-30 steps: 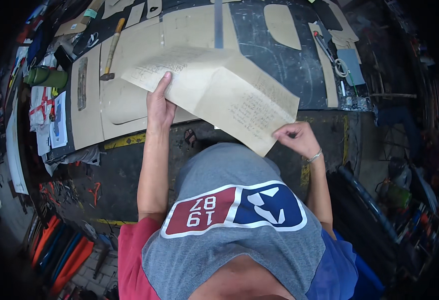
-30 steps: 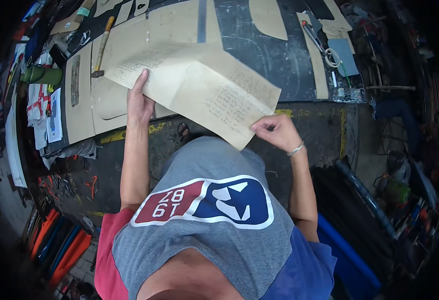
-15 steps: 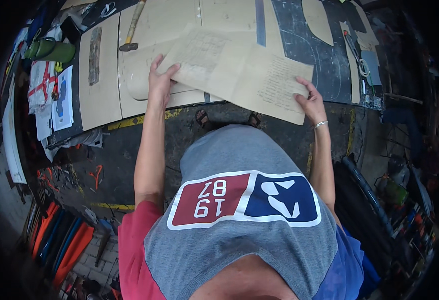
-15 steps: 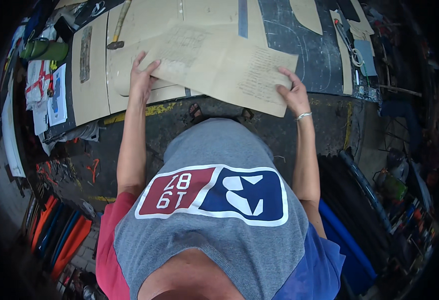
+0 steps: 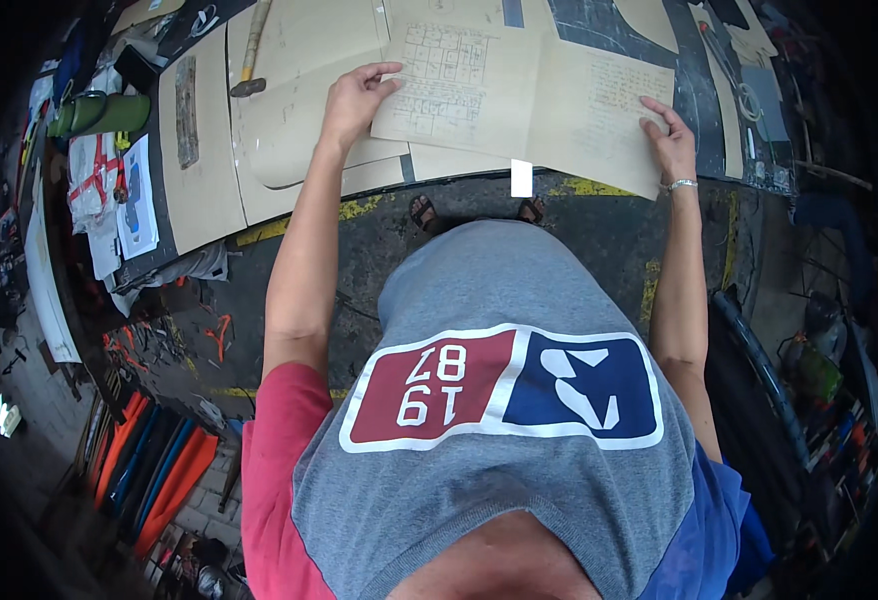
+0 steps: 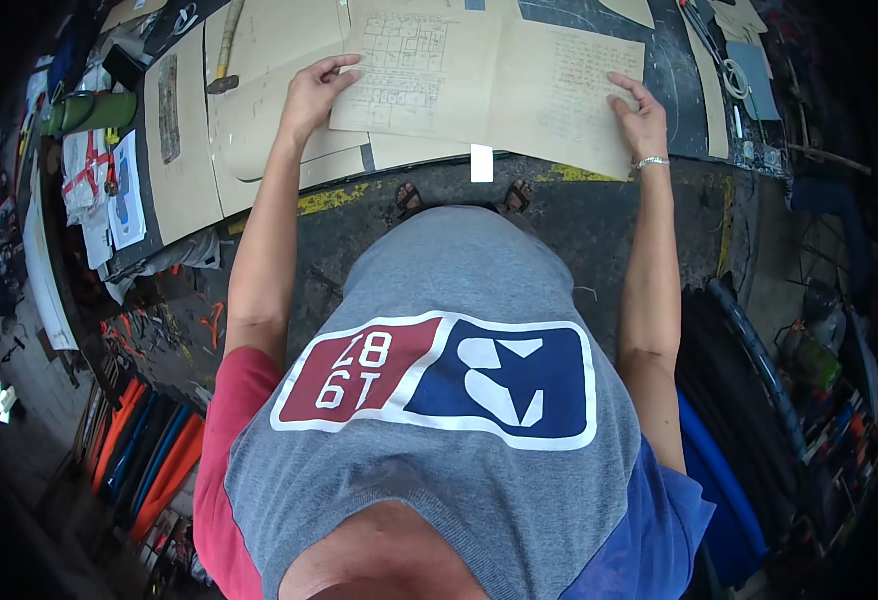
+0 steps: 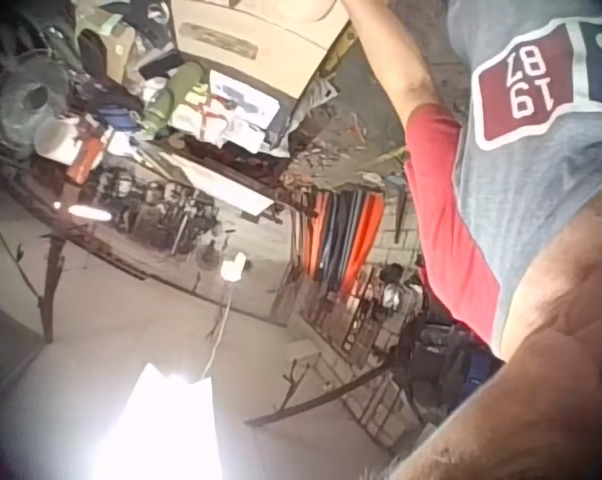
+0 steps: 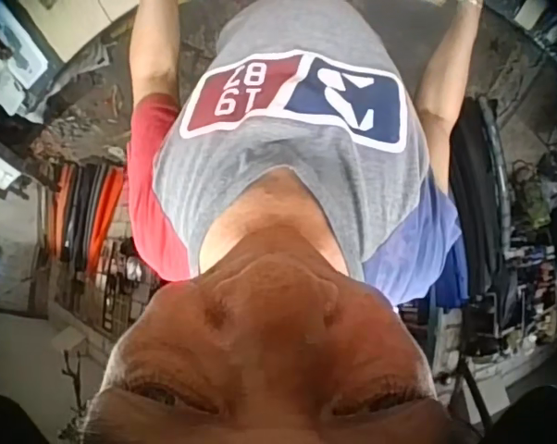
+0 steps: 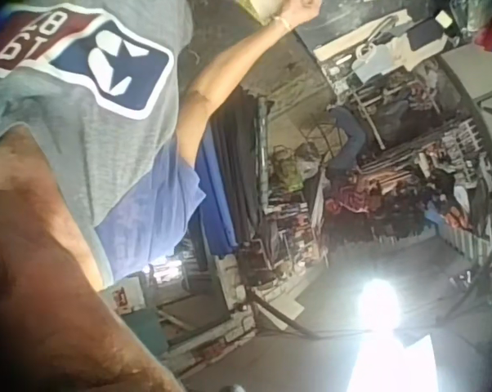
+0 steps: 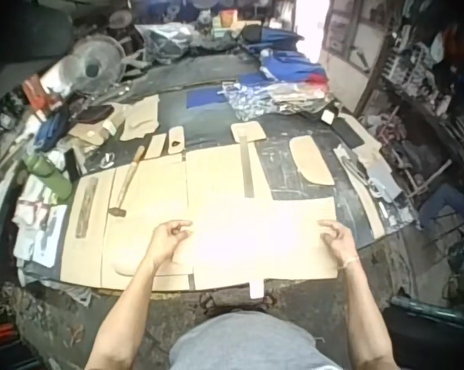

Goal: Trace paper patterns onto a material sheet using a marker and ruler for manufacturing.

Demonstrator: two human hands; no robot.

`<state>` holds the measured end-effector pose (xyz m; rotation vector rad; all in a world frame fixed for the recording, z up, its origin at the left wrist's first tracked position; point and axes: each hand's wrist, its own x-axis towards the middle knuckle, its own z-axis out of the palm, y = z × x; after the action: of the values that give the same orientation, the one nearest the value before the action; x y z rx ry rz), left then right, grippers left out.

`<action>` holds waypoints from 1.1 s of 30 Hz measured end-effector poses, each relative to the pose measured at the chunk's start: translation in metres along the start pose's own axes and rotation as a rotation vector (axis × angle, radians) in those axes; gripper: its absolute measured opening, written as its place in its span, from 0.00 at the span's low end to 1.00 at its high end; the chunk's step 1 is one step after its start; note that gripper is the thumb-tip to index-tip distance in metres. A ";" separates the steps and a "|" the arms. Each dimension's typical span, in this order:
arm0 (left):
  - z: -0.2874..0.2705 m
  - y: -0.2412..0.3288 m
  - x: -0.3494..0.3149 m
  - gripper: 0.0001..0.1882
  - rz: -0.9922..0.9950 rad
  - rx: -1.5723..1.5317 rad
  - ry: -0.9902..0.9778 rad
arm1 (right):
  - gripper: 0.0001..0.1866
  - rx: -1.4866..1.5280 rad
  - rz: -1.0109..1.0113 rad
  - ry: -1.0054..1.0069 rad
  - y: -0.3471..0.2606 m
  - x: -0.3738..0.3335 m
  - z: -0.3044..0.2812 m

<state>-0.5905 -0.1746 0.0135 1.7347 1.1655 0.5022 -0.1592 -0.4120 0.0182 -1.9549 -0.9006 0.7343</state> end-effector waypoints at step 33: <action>0.004 0.002 0.010 0.16 -0.184 -0.288 -0.103 | 0.29 0.173 0.043 0.159 0.052 0.033 -0.006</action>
<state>-0.5817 -0.1678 0.0121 1.3774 1.1081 0.4397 -0.1191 -0.4080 -0.0290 -1.8544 -0.6790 0.6487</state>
